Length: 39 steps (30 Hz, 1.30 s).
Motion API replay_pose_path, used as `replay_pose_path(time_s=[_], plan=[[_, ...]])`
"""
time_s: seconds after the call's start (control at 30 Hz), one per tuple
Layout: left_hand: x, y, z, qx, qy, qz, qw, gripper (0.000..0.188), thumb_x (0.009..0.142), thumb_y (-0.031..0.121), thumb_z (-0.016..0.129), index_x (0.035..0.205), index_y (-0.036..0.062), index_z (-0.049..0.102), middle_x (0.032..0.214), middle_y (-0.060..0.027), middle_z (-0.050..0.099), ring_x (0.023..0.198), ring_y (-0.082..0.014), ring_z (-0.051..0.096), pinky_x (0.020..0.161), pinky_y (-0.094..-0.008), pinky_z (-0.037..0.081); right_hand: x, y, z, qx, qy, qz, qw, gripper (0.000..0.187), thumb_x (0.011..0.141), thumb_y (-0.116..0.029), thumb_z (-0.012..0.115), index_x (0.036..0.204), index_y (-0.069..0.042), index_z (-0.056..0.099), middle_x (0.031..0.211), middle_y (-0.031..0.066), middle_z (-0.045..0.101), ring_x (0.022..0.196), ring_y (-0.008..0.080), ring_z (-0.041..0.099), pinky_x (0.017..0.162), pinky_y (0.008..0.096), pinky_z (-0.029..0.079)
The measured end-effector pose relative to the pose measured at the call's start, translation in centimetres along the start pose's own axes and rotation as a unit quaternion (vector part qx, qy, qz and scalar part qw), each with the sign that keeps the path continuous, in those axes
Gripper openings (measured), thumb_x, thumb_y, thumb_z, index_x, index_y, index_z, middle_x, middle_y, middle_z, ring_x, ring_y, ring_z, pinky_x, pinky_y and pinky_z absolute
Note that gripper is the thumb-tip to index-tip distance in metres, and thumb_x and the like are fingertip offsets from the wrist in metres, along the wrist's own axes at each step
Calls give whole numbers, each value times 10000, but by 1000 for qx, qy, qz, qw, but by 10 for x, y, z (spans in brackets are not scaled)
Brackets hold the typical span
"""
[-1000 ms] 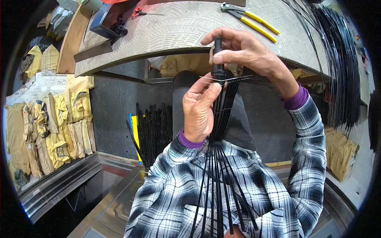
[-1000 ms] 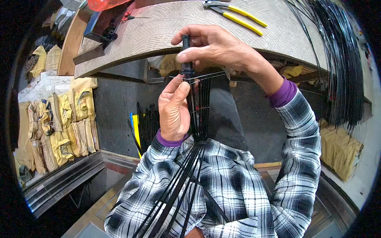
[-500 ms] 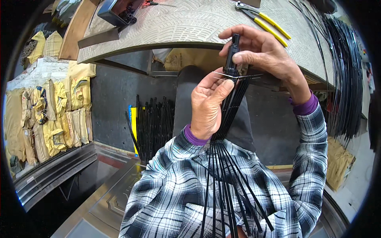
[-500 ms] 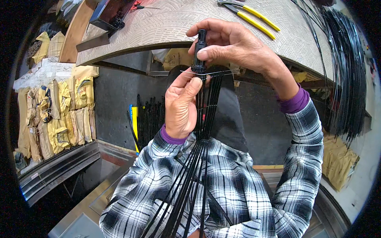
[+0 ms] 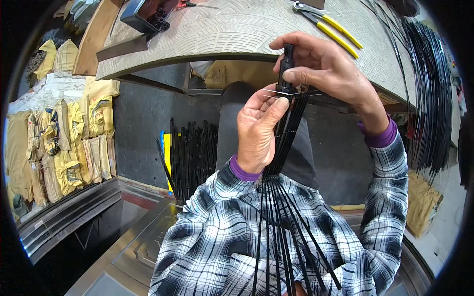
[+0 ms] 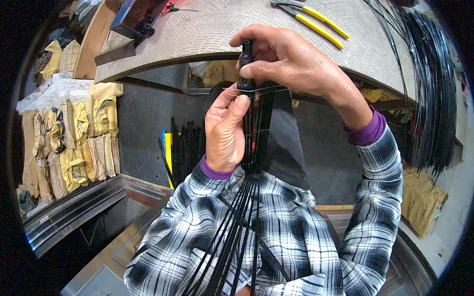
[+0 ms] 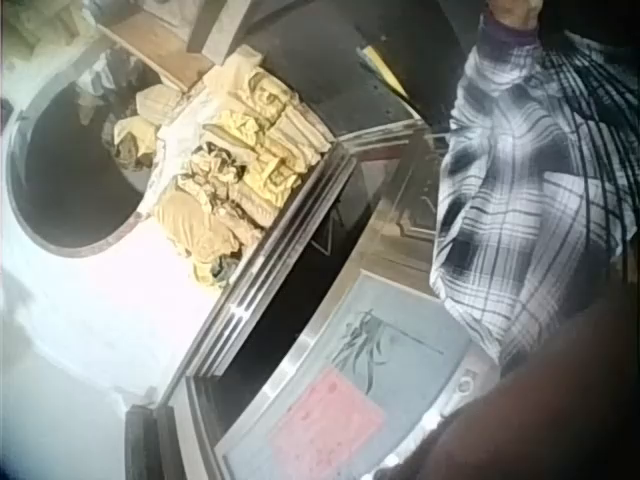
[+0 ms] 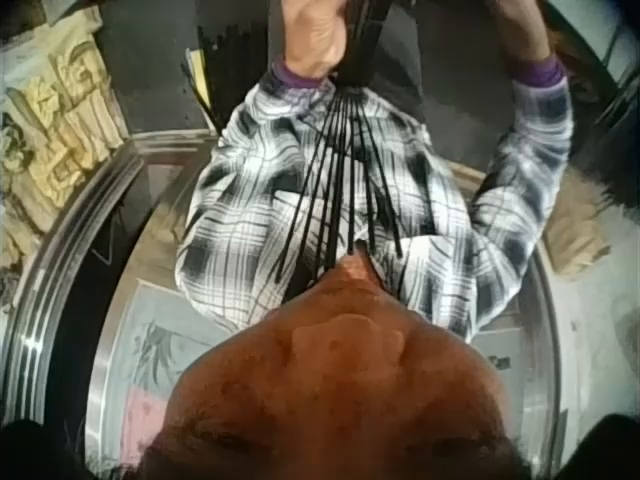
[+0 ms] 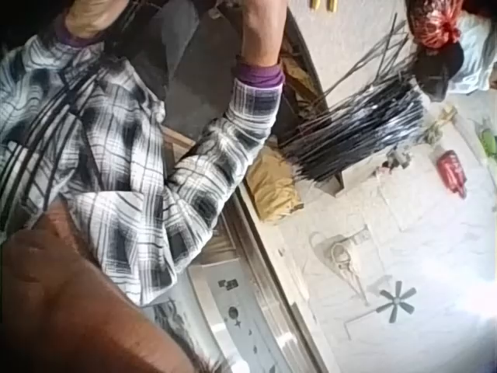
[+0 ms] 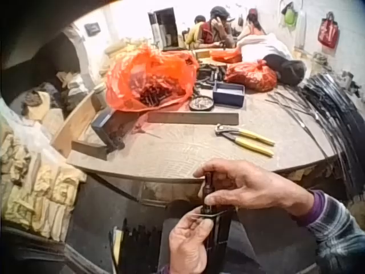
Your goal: Assembling a wire harness by bundling black wires and fitting them into a connector housing using pliers.
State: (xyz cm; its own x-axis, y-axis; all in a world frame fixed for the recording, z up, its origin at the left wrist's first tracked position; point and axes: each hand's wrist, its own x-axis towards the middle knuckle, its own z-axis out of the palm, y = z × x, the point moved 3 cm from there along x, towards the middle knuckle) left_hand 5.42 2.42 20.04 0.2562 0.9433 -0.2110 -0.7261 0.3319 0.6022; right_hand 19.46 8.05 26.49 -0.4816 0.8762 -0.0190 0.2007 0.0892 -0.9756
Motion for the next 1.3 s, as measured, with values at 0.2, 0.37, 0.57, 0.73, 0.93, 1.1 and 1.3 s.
replay_pose_path(time_s=[0.2, 0.37, 0.57, 0.73, 0.93, 1.1, 1.3], plan=[[1, 1, 7, 26, -13, 19, 999, 279, 815, -5, 601, 1084, -39, 535, 913, -74, 627, 816, -85, 594, 753, -195, 482, -5, 5, -1, 33, 31, -88, 995, 463, 809, -114, 636, 1226, -30, 453, 945, 68, 603, 902, 123, 577, 794, 252, 479], [-3, 4, 4, 18, -24, 28, 999, 268, 822, 4, 598, 1082, -44, 555, 938, -80, 629, 841, -99, 593, 794, -209, 467, -4, -6, 4, -15, 15, -26, 999, 658, 747, -172, 702, 1303, -41, 377, 1024, 113, 586, 996, 189, 565, 877, 300, 452], [-5, 5, -6, 33, -26, 53, 998, 267, 841, 34, 588, 1090, -55, 553, 971, -89, 625, 862, -105, 583, 813, -214, 448, -43, 19, 43, -118, 344, -119, 924, 982, 604, -240, 807, 1377, -58, 229, 1201, 122, 460, 1024, 201, 496, 919, 337, 397], [-7, 5, -8, 71, -7, 65, 995, 257, 877, 67, 546, 1106, -49, 547, 1014, -78, 612, 913, -112, 562, 838, -230, 430, -39, 45, 89, 340, 397, -32, 852, 621, 709, -37, 695, 1225, -41, 349, 968, 36, 457, 874, 105, 467, 795, 237, 399], [-13, 23, -21, 32, -38, 44, 998, 277, 895, 130, 523, 1126, -20, 547, 1092, -111, 593, 1005, -179, 559, 911, -299, 424, -29, 52, 113, 484, 315, -72, 813, 253, 782, -77, 669, 967, -18, 508, 813, 15, 559, 696, 65, 508, 636, 193, 430], [-14, 25, -30, 21, -46, 20, 999, 330, 881, 187, 541, 1143, -14, 537, 1168, -137, 555, 1163, -270, 470, 1009, -371, 354, -34, 51, 116, 434, 283, -39, 855, 112, 790, -82, 665, 844, 0, 611, 775, -1, 584, 697, 46, 518, 630, 190, 430], [-16, 28, -20, 52, -76, 36, 995, 384, 880, 229, 535, 1167, -26, 516, 1276, -160, 465, 1204, -280, 422, 1028, -405, 320, -37, 38, 120, 321, 324, -63, 888, 128, 797, -77, 650, 861, 24, 604, 788, 2, 588, 724, 44, 516, 648, 201, 431]])
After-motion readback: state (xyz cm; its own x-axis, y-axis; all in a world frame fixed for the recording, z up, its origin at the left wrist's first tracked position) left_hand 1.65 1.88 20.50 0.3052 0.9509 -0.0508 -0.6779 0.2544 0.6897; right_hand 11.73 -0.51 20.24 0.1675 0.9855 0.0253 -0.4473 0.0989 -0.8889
